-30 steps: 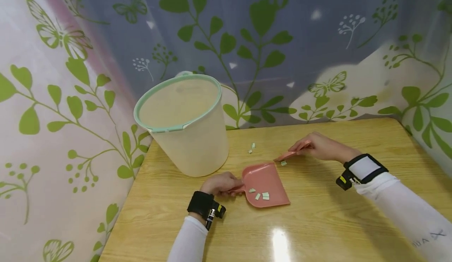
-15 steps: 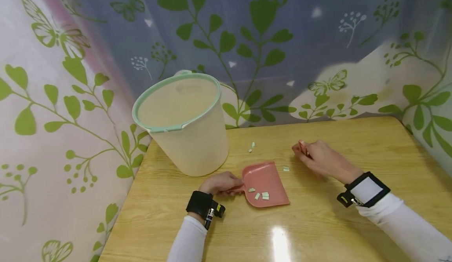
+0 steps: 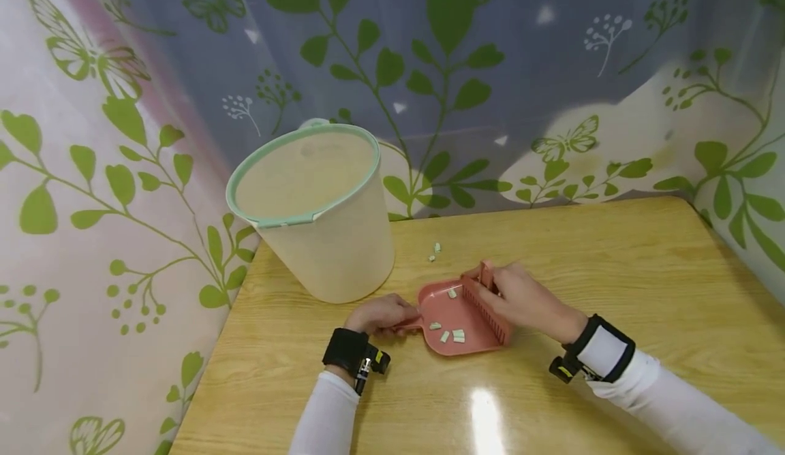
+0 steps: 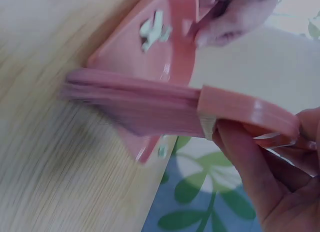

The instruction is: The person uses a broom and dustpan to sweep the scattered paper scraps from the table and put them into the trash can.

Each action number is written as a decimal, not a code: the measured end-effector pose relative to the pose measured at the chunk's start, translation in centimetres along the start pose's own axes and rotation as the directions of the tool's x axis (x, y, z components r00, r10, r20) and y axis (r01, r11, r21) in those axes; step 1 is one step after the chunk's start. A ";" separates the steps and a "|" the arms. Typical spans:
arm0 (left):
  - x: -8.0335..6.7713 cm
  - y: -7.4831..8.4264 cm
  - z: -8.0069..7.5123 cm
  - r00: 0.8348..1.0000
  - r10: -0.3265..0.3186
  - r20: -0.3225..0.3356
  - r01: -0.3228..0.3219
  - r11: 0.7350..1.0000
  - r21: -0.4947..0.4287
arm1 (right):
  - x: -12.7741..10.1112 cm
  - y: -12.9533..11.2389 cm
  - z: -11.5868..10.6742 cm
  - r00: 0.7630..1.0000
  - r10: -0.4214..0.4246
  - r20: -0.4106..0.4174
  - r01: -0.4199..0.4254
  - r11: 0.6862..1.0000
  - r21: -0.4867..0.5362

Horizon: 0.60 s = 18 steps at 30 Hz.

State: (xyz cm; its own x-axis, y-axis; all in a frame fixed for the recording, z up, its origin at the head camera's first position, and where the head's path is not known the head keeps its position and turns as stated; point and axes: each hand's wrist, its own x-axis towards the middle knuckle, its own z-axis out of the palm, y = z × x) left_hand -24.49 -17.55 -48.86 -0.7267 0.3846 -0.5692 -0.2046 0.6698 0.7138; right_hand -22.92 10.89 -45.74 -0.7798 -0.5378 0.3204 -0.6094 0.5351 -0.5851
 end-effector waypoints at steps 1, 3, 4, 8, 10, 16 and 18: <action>0.0 0.0 0.0 1.000 0.000 -0.002 0.000 1.000 0.000 | 0.1 -0.2 0.2 1.000 -0.015 0.010 0.015 1.000 0.006; 0.1 0.1 0.0 1.000 -0.001 -0.003 0.001 1.000 -0.003 | 0.4 -0.7 0.4 0.998 -0.038 0.044 0.037 0.999 0.028; 0.1 0.0 0.0 1.000 -0.002 -0.004 0.002 1.000 -0.004 | 0.5 -0.9 0.4 0.996 -0.046 0.071 0.043 0.998 0.054; 0.0 -0.1 0.0 1.000 0.001 -0.007 -0.001 1.000 -0.007 | 1.7 -1.1 -0.6 0.994 -0.036 0.103 0.019 0.986 0.164; 0.0 0.0 0.0 1.000 -0.001 -0.010 0.001 1.000 -0.005 | 2.8 -0.9 -1.5 0.997 -0.018 0.070 0.004 0.982 0.190; -0.1 0.1 0.0 1.000 -0.015 -0.014 0.015 1.000 -0.007 | 7.4 0.8 -3.7 0.999 -0.037 0.009 0.036 0.998 0.046; 0.0 0.0 0.1 1.000 -0.021 -0.009 0.021 1.000 -0.001 | 8.6 2.1 -3.3 0.998 -0.060 0.017 0.060 0.998 -0.013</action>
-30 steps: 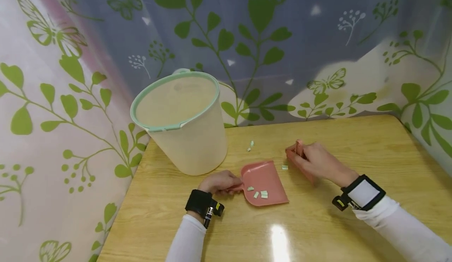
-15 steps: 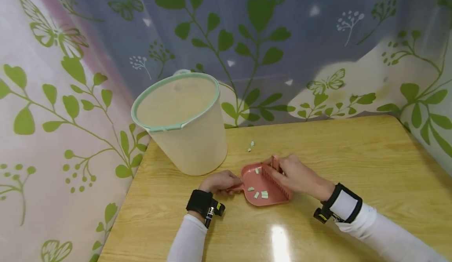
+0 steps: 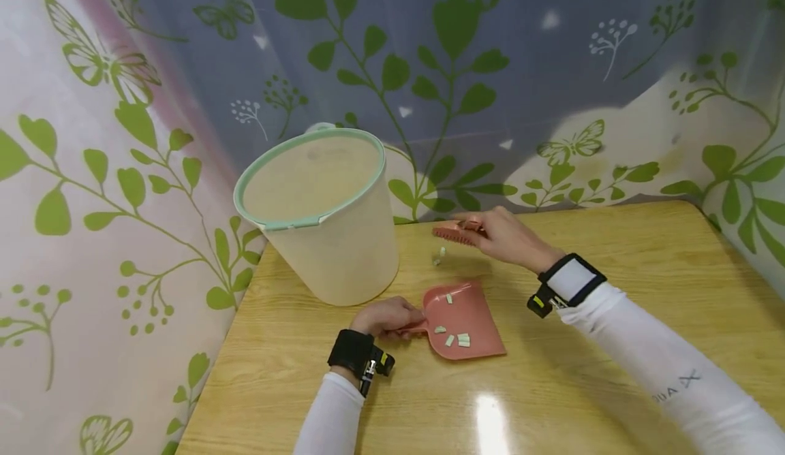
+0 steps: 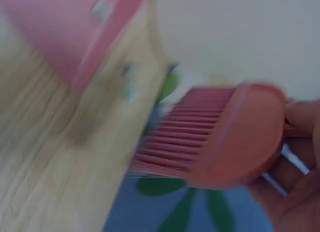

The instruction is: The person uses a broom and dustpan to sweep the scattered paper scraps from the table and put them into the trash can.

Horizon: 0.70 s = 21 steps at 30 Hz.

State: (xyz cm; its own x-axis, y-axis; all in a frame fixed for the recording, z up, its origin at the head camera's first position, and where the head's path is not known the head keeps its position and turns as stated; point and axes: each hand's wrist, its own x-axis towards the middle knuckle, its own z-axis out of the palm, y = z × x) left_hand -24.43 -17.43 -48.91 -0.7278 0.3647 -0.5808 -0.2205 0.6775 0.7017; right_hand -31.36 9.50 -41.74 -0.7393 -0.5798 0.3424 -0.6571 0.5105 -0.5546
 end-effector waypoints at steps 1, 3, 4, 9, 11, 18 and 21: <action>0.0 0.0 -0.1 1.000 -0.005 0.000 0.005 1.000 0.004 | 0.5 0.7 0.4 1.000 -0.007 0.005 0.007 1.000 -0.021; 0.0 0.0 -0.2 1.000 -0.008 0.004 0.008 1.000 0.008 | 1.3 2.0 1.5 1.000 -0.001 0.015 0.002 1.000 -0.023; 0.0 0.0 -0.2 1.000 -0.010 0.009 0.010 1.000 0.006 | 1.6 2.7 2.1 1.000 -0.002 0.022 0.002 1.000 -0.005; 0.2 0.3 0.1 0.999 0.005 0.031 -0.005 1.000 0.000 | 1.9 5.1 3.3 0.998 0.012 0.068 -0.012 1.000 -0.004; 0.4 0.4 0.1 0.999 0.008 0.032 -0.009 1.000 0.010 | 1.6 5.7 2.7 0.995 0.026 0.101 -0.026 1.000 -0.004; 0.3 0.2 -0.2 1.000 -0.005 0.023 0.004 0.999 0.037 | -0.7 6.4 -1.6 0.952 0.030 0.306 -0.050 0.997 0.057; 0.1 0.1 -0.3 1.000 -0.007 0.021 0.006 1.000 0.030 | -1.5 6.7 -2.8 0.938 0.031 0.344 -0.054 0.997 0.058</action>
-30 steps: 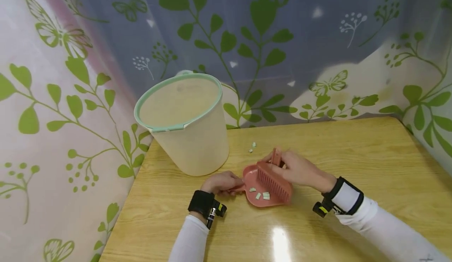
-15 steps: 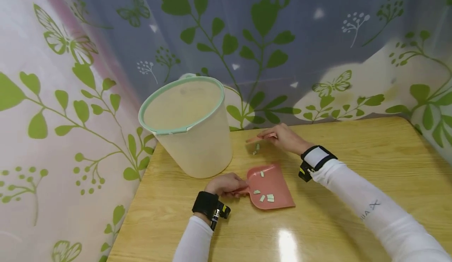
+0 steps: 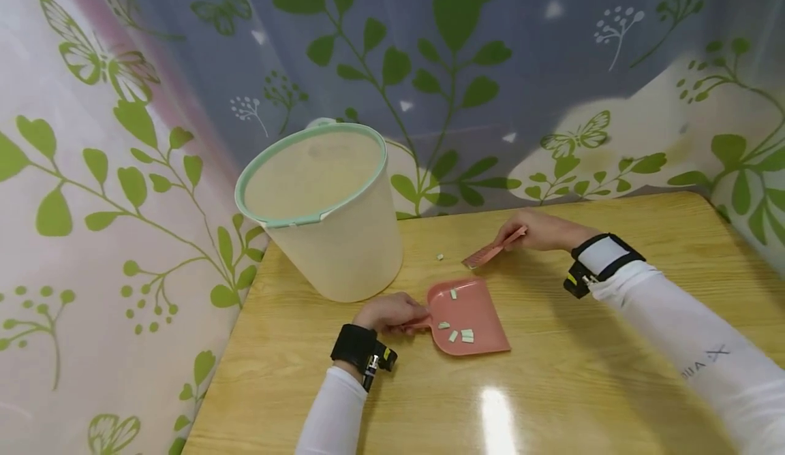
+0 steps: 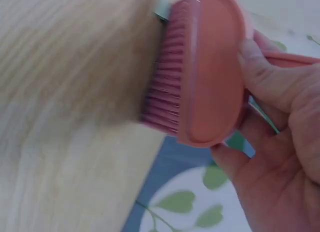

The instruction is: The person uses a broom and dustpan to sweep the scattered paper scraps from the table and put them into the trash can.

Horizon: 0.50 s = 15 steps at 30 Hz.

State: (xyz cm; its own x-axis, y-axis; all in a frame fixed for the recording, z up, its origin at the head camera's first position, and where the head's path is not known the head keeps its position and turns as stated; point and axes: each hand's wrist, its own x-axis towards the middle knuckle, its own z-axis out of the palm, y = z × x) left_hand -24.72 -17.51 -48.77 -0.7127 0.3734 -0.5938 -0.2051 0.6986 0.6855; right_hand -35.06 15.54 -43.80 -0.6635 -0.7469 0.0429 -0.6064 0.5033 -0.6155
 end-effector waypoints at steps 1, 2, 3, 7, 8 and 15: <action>0.0 0.1 0.0 1.000 0.002 0.003 -0.002 1.000 0.000 | -0.3 0.1 -0.2 1.000 0.005 -0.007 -0.005 1.000 0.003; -0.1 0.1 0.0 1.000 0.004 0.006 -0.004 1.000 -0.003 | -0.5 0.1 -0.4 1.000 0.000 -0.019 0.000 1.000 0.008; -0.1 0.1 -0.1 1.000 0.007 0.009 -0.007 1.000 -0.008 | -0.6 0.1 -0.5 0.999 -0.003 -0.036 0.003 1.000 0.014; 0.0 0.0 -0.1 1.000 -0.002 -0.003 0.002 1.000 -0.013 | -0.4 -0.1 -0.5 0.998 -0.028 -0.060 0.030 0.999 0.031; 0.0 0.0 -0.1 1.000 -0.004 -0.010 0.003 1.000 -0.011 | -0.4 -0.1 -0.4 0.998 -0.037 -0.047 0.039 0.999 0.029; 0.0 0.1 0.1 1.000 0.025 -0.001 -0.025 1.000 -0.006 | -2.2 -0.5 -1.2 0.998 0.012 0.058 -0.014 1.000 0.026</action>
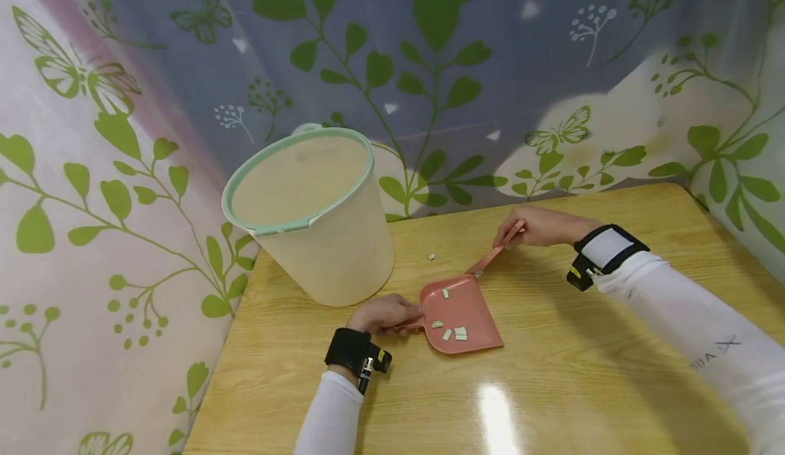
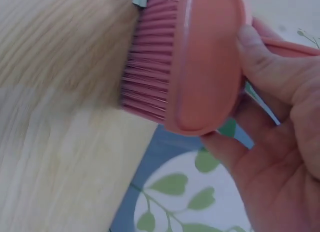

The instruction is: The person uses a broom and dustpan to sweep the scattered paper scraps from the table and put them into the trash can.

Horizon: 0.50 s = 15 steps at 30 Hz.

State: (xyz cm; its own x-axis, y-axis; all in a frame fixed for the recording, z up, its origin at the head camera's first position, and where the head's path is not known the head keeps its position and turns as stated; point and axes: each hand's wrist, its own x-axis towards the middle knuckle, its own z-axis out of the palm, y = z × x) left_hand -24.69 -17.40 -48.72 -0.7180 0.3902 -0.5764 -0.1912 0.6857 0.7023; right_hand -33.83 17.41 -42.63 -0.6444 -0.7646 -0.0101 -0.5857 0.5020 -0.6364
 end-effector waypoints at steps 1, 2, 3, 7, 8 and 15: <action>0.0 -0.1 0.0 1.000 0.002 0.001 -0.002 1.000 -0.002 | -0.3 -0.1 -0.2 1.000 0.011 0.009 -0.011 1.000 -0.005; 0.0 -0.1 0.0 1.000 0.003 0.003 -0.003 1.000 -0.005 | -0.7 -0.2 -0.3 1.000 0.017 0.015 -0.017 1.000 -0.007; 0.0 -0.1 0.1 1.000 0.000 0.006 0.000 1.000 -0.008 | -1.0 -0.3 -0.4 1.000 0.021 0.014 -0.021 1.000 -0.013; -0.1 -0.1 0.0 1.000 -0.006 0.017 0.007 1.000 -0.014 | -1.9 -0.9 -0.1 0.997 0.042 -0.065 -0.047 0.996 -0.075; -0.1 -0.1 0.0 1.000 -0.009 0.017 0.009 1.000 -0.018 | -2.0 -1.0 0.3 0.994 0.047 -0.095 -0.057 0.992 -0.108; -0.2 0.0 0.0 1.000 0.000 0.010 0.001 1.000 -0.022 | -1.9 -2.1 4.3 0.968 0.082 -0.237 -0.127 0.975 -0.180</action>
State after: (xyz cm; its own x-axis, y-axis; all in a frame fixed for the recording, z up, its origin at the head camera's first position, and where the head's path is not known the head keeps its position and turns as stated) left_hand -24.56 -17.43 -48.61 -0.7110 0.3962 -0.5809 -0.2061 0.6724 0.7109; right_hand -29.23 16.05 -44.61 -0.7886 -0.6030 0.1205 -0.5779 0.6598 -0.4803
